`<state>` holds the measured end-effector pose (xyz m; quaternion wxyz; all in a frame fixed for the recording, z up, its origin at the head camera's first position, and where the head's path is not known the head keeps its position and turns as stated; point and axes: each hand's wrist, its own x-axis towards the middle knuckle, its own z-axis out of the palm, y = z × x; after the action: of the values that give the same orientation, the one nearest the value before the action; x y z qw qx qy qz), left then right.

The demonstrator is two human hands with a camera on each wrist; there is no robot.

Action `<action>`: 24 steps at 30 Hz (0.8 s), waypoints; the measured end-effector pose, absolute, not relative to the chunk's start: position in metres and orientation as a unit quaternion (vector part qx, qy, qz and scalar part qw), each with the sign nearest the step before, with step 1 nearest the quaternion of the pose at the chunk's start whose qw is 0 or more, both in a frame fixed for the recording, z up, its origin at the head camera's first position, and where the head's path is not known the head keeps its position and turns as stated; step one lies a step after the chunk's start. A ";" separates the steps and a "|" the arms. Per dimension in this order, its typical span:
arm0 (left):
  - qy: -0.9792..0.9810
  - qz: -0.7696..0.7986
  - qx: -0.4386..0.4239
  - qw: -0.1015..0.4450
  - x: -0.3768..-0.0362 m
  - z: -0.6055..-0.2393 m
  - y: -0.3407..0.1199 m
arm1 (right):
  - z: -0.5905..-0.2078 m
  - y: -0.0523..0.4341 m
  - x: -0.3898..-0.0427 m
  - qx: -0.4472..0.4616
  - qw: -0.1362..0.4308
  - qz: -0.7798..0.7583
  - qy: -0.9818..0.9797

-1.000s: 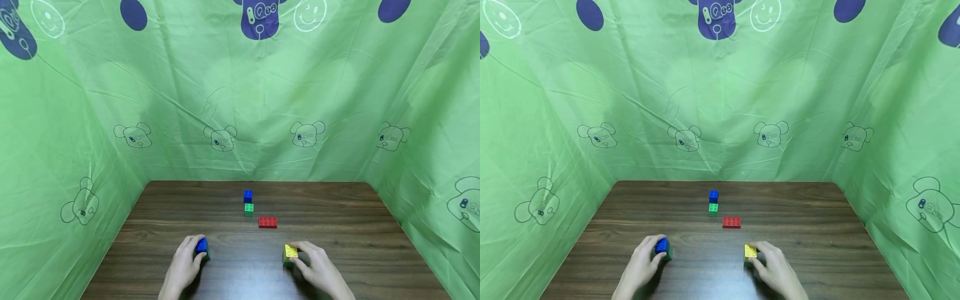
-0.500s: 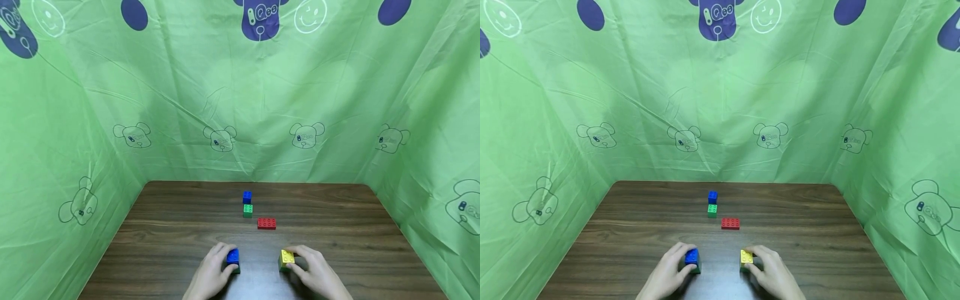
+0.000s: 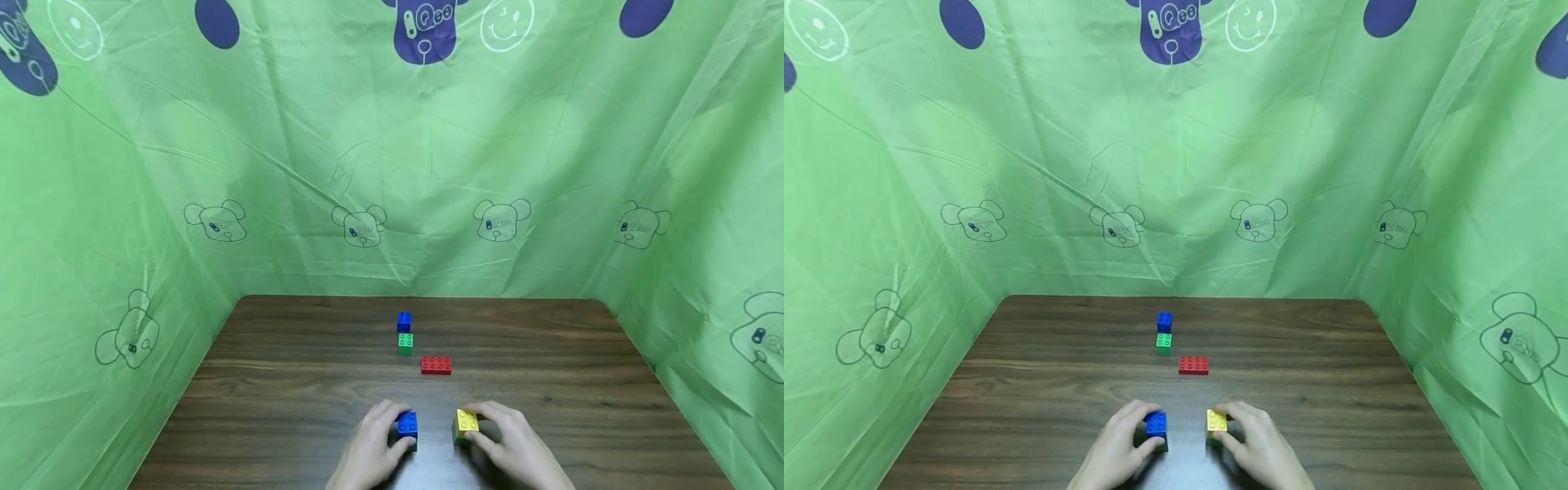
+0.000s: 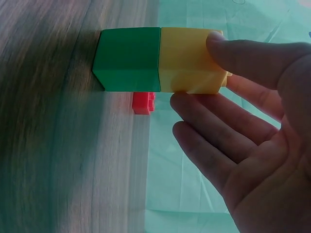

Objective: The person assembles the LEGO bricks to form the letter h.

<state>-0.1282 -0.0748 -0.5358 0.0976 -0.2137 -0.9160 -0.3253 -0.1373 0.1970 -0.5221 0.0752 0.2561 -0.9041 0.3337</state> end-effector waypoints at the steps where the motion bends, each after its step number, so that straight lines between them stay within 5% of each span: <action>1: -0.916 -0.325 -0.215 0.096 -0.128 -0.536 -0.073 | -0.522 0.197 -0.138 0.254 0.071 0.331 -0.906; 13: -0.910 -0.314 -0.237 0.132 -0.131 -0.538 -0.067 | -0.522 0.195 -0.138 0.283 0.109 0.330 -0.894; 24: -0.910 -0.329 -0.227 0.109 -0.132 -0.548 -0.068 | -0.518 0.194 -0.137 0.257 0.057 0.322 -0.909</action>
<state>-0.1317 -0.0681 -0.5475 0.1092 -0.2270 -0.9102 -0.3287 -0.1371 0.1944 -0.5178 0.0565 0.2574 -0.9091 0.3225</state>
